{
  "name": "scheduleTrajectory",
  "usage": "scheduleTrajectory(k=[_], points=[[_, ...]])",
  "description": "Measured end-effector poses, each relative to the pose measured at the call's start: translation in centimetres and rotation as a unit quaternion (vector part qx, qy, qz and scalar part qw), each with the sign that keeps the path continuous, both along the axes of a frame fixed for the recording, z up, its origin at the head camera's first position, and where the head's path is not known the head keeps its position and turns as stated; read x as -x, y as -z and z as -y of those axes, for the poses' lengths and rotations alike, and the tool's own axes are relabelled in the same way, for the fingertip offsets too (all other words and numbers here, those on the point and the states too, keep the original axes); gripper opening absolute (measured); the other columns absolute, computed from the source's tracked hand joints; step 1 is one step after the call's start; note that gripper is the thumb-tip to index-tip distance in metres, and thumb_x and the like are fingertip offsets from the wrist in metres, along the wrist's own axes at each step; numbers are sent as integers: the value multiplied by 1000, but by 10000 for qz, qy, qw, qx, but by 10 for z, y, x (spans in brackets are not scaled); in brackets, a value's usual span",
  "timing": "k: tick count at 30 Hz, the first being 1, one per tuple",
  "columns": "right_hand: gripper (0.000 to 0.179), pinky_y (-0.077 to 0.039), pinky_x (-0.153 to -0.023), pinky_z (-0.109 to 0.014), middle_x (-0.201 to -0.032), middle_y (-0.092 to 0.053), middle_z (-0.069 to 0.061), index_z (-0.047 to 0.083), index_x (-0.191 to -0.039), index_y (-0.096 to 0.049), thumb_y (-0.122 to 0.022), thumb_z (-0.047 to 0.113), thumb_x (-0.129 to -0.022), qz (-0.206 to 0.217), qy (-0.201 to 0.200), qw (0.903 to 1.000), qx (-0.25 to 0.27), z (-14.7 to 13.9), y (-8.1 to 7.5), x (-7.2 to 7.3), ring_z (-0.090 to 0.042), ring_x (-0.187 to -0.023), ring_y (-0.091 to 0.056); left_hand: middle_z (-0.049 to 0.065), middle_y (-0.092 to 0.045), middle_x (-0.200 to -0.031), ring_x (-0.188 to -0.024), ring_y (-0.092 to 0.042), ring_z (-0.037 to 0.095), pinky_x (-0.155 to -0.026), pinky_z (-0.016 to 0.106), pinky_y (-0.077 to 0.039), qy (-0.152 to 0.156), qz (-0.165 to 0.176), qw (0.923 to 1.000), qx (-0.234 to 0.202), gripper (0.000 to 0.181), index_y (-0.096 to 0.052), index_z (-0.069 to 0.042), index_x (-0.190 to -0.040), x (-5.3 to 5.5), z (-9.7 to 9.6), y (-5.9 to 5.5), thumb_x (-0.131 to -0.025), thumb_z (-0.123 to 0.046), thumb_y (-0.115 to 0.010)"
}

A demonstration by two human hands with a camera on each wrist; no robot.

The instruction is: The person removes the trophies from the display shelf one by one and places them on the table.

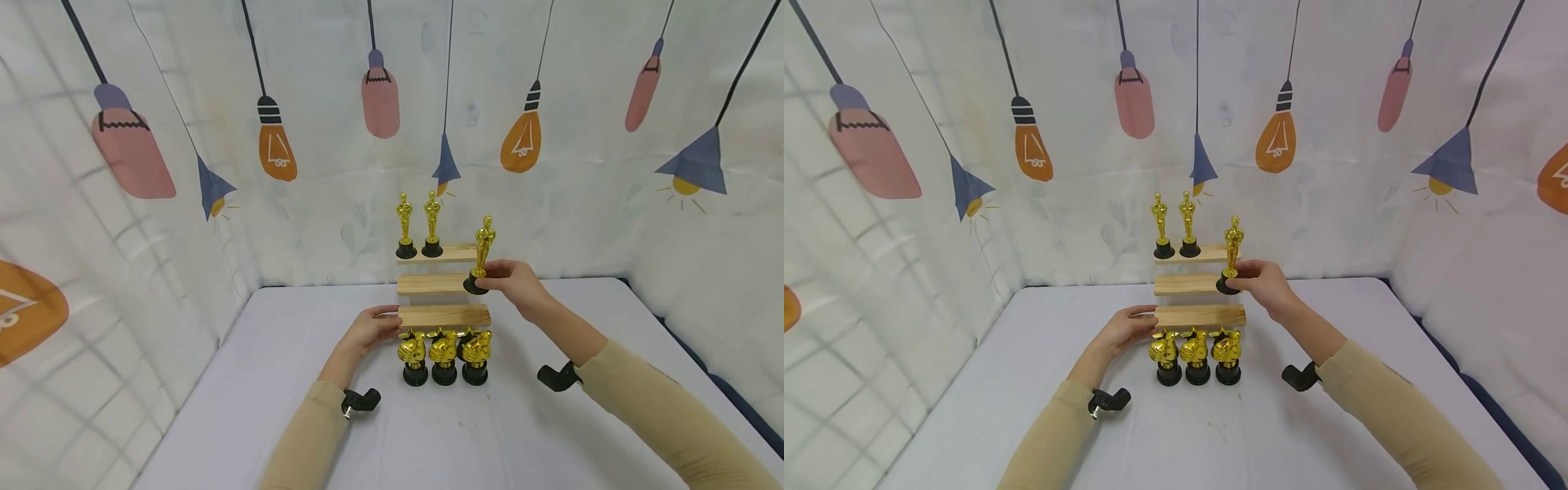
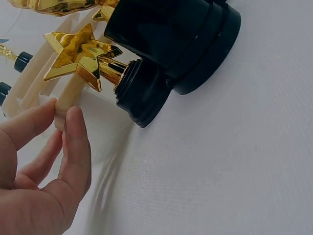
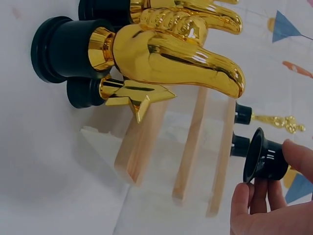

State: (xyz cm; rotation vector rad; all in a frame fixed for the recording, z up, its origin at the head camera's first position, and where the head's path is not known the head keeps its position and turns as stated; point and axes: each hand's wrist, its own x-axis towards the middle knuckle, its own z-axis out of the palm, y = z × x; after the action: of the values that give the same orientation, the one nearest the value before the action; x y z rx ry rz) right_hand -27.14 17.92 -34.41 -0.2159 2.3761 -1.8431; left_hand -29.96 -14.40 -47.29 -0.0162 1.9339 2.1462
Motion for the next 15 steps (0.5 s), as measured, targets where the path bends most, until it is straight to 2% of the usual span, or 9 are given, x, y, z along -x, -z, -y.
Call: scheduleTrajectory(k=[8, 15], points=[[60, -27, -119, -58, -139, -51, -25, -9, -144, -47, -73, 17, -97, 25, -36, 9999, -92, -4, 9, -12, -40, -132, -45, 25, -65, -125, -97, -70, 23, -86, 33, -60, 4, -43, 10000, -3, 48, -56, 7, -140, -2, 0, 1, -95, 0, -71], [59, -31, -117, -56, -137, -54, -22, -7, -142, -49, -75, 18, -96, 5, -3, 9999, -165, -9, 15, -21, -38, -130, -47, 25, -64, -126, -98, -70, 23, -86, 32, -60, 4, -42, 10000, -65, 48, -55, 7, -141, 1, -1, 1, -95, 0, -71]])
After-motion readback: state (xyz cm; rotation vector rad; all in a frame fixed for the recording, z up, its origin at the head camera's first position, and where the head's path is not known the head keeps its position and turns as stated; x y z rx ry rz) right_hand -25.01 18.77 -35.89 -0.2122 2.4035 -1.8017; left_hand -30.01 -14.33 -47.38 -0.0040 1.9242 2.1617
